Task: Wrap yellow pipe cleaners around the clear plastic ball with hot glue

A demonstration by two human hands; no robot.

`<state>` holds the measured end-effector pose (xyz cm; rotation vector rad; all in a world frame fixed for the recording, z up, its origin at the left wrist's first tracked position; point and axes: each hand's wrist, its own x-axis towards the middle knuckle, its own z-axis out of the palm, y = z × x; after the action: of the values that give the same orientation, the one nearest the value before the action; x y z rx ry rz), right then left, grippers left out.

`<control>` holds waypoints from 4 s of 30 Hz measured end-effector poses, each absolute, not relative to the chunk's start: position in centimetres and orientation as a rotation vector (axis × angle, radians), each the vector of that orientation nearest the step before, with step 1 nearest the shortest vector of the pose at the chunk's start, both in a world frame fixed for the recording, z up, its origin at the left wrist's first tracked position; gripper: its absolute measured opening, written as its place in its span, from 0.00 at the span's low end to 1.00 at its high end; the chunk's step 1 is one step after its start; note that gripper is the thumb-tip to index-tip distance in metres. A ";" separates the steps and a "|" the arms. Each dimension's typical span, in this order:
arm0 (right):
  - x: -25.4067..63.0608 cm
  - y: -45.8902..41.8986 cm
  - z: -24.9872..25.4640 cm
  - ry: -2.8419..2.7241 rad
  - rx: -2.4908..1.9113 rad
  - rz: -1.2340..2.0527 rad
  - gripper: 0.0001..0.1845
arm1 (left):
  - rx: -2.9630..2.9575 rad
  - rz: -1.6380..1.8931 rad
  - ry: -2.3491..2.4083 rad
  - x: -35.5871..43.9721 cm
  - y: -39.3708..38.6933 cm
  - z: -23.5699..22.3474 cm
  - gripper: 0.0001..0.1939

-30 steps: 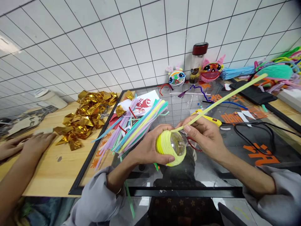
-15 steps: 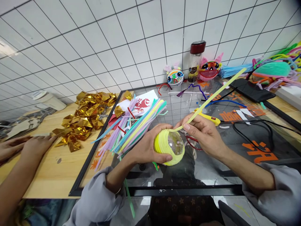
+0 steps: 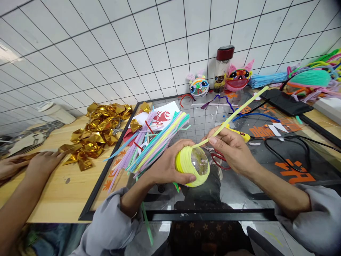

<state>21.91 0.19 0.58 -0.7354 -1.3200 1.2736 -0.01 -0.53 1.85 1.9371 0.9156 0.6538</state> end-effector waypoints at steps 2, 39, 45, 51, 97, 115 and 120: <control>21.8 0.2 0.5 -1.296 -0.733 1.296 0.16 | 1.934 0.664 0.919 0.0 -0.5 1.8 0.38; 28.3 4.9 -1.1 -2.110 -2.103 0.030 0.15 | 1.460 0.927 0.920 -0.8 1.3 -0.6 0.43; 28.5 5.3 -0.3 -1.884 -2.121 -0.010 0.20 | 1.370 0.957 0.874 -0.7 1.3 -1.2 0.42; 27.3 3.8 0.0 -1.689 -1.700 -0.019 0.24 | 1.363 0.950 0.902 -0.6 1.3 -1.3 0.43; 26.2 1.7 -0.2 -1.823 -1.040 -0.304 0.06 | 1.545 0.774 0.983 -0.3 0.3 -0.1 0.46; 26.4 1.8 -0.4 -1.786 -1.145 -0.136 0.11 | 1.595 0.761 1.004 -0.4 0.5 -0.2 0.48; 26.4 1.9 -0.7 -1.769 -1.139 -0.131 0.11 | 1.598 0.776 1.008 -0.4 0.4 -0.2 0.46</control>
<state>26.40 1.90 -0.66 -1.1387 -1.7690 -0.1306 -0.42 0.41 -0.20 1.5977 1.0083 0.7762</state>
